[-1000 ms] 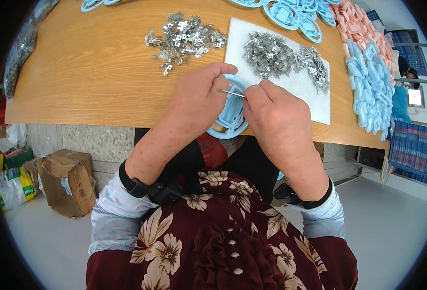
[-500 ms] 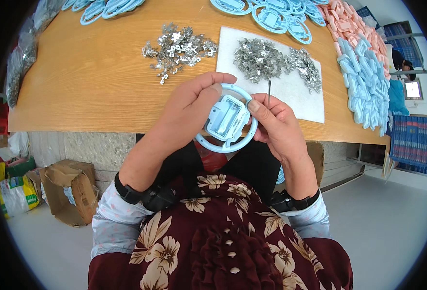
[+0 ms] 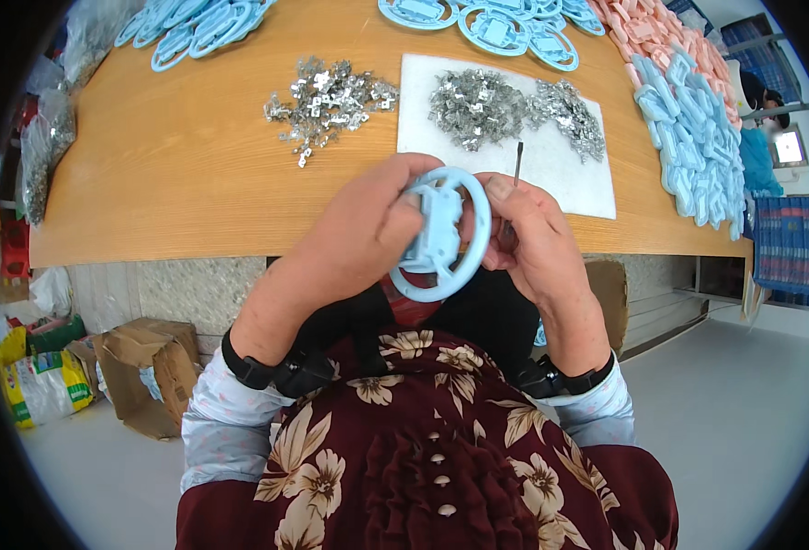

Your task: Manually assemble small silver components onto circular blue plastic frames.

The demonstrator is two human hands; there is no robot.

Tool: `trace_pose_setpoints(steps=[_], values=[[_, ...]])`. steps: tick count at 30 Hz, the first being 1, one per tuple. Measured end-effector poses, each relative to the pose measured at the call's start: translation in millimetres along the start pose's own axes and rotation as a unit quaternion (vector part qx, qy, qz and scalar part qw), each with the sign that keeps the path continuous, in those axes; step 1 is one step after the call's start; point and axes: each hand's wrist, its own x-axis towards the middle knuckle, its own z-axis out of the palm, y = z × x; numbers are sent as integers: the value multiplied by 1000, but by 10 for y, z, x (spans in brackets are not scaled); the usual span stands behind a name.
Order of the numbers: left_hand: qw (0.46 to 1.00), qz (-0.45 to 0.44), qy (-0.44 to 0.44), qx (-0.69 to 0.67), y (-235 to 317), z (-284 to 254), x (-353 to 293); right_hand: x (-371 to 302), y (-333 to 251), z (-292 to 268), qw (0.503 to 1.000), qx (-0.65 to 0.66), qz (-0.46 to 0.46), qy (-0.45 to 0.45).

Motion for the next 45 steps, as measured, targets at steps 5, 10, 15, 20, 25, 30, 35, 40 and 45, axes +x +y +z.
trace_pose_setpoints(steps=[5,10,15,20,25,30,35,40,45], values=[[915,-150,-34,-374,104,1,-20,92,55,155,982,-117,-144,17],[907,-191,-59,-371,168,-15,-57,163,-45,185,983,-140,-113,-41],[884,-249,-94,-385,108,-108,-89,215,-19,71,977,-199,-70,-30],[913,-210,-33,-348,201,-297,-176,299,16,-266,952,-279,-122,28],[977,-171,41,-124,109,-373,-145,573,-14,-19,843,-454,-277,82],[986,-121,101,-59,10,-301,-150,970,-45,378,745,-569,-337,85],[982,-179,61,-29,9,-361,-126,1174,13,436,656,-673,-331,86],[981,-181,54,-54,18,-373,-135,1142,-55,374,650,-705,-271,89],[980,-169,56,-86,-17,-356,-126,1160,-37,423,692,-650,-309,61]])
